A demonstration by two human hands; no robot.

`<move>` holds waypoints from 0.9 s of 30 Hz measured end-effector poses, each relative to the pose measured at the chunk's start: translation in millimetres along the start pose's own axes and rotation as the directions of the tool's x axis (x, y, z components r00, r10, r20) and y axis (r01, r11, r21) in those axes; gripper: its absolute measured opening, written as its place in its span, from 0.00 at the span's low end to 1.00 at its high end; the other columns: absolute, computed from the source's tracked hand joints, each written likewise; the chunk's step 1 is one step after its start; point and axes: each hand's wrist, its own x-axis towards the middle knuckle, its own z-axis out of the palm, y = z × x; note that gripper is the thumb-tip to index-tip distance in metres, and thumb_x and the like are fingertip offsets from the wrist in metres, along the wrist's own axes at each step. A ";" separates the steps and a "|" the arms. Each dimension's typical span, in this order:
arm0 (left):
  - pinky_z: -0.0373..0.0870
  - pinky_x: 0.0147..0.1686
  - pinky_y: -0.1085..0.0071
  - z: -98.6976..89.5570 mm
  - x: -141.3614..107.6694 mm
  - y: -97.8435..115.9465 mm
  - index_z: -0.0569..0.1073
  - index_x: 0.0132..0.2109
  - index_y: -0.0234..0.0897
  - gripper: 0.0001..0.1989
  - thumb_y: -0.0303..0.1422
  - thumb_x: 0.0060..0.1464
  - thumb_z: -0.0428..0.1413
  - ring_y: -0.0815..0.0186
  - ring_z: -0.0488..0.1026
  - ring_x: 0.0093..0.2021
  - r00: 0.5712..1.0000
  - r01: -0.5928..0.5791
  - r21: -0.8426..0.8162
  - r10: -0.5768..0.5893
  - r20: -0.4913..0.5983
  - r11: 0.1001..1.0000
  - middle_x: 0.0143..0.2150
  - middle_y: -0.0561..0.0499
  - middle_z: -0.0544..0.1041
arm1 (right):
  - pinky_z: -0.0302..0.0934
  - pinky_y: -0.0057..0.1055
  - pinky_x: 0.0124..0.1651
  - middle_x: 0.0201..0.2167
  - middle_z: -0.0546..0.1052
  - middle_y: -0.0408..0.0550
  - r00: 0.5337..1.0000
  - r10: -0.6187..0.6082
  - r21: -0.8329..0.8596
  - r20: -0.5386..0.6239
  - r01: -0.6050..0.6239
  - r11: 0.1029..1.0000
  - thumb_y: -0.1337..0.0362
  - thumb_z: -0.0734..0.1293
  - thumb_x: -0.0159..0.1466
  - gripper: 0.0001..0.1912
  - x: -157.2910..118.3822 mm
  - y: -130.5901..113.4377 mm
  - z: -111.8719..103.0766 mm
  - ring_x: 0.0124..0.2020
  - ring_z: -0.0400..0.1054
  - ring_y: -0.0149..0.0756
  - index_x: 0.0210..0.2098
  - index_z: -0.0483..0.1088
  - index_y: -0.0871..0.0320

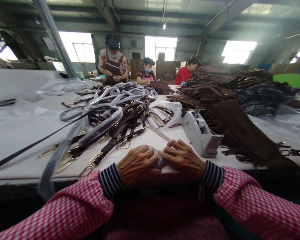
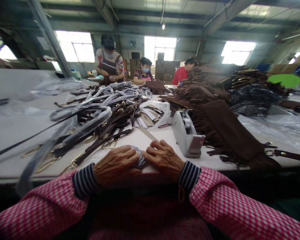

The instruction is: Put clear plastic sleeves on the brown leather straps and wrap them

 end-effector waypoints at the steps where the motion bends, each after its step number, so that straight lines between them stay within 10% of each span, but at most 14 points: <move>1: 0.64 0.40 0.59 -3.6 -0.6 3.5 0.72 0.47 0.36 0.17 0.46 0.66 0.53 0.55 0.68 0.41 0.999 0.035 0.038 -0.035 -0.007 0.999 0.43 0.45 0.75 | 0.52 0.42 0.44 0.43 0.76 0.52 1.000 0.013 -0.009 0.001 -0.013 1.000 0.62 0.61 0.75 0.14 0.2 -0.8 -0.2 0.47 0.60 0.46 0.55 0.70 0.62; 10: 0.63 0.52 0.50 -9.9 -4.2 11.1 0.77 0.47 0.40 0.13 0.42 0.60 0.63 0.51 0.64 0.52 0.964 0.264 -0.062 -0.262 0.045 0.962 0.52 0.44 0.72 | 0.61 0.35 0.46 0.43 0.74 0.50 0.976 0.113 0.139 0.185 -0.139 0.980 0.69 0.61 0.73 0.14 2.7 1.2 -12.4 0.47 0.62 0.42 0.56 0.71 0.56; 19: 0.59 0.67 0.43 -7.8 -7.6 -23.5 0.82 0.46 0.41 0.15 0.44 0.57 0.64 0.45 0.56 0.68 0.999 0.008 -0.220 -0.016 -0.036 0.975 0.72 0.40 0.59 | 0.64 0.32 0.45 0.44 0.75 0.47 0.948 0.050 0.091 0.314 -0.083 0.992 0.71 0.64 0.70 0.30 23.8 16.1 -23.2 0.47 0.68 0.39 0.69 0.60 0.48; 27: 0.58 0.65 0.35 -19.1 -15.5 -26.0 0.77 0.57 0.44 0.23 0.44 0.56 0.65 0.38 0.52 0.72 0.990 0.139 -0.175 -0.139 0.009 0.975 0.73 0.38 0.58 | 0.62 0.33 0.45 0.42 0.77 0.49 0.948 0.108 0.204 0.298 -0.174 0.963 0.64 0.66 0.72 0.13 51.3 2.6 -13.5 0.45 0.69 0.39 0.55 0.74 0.55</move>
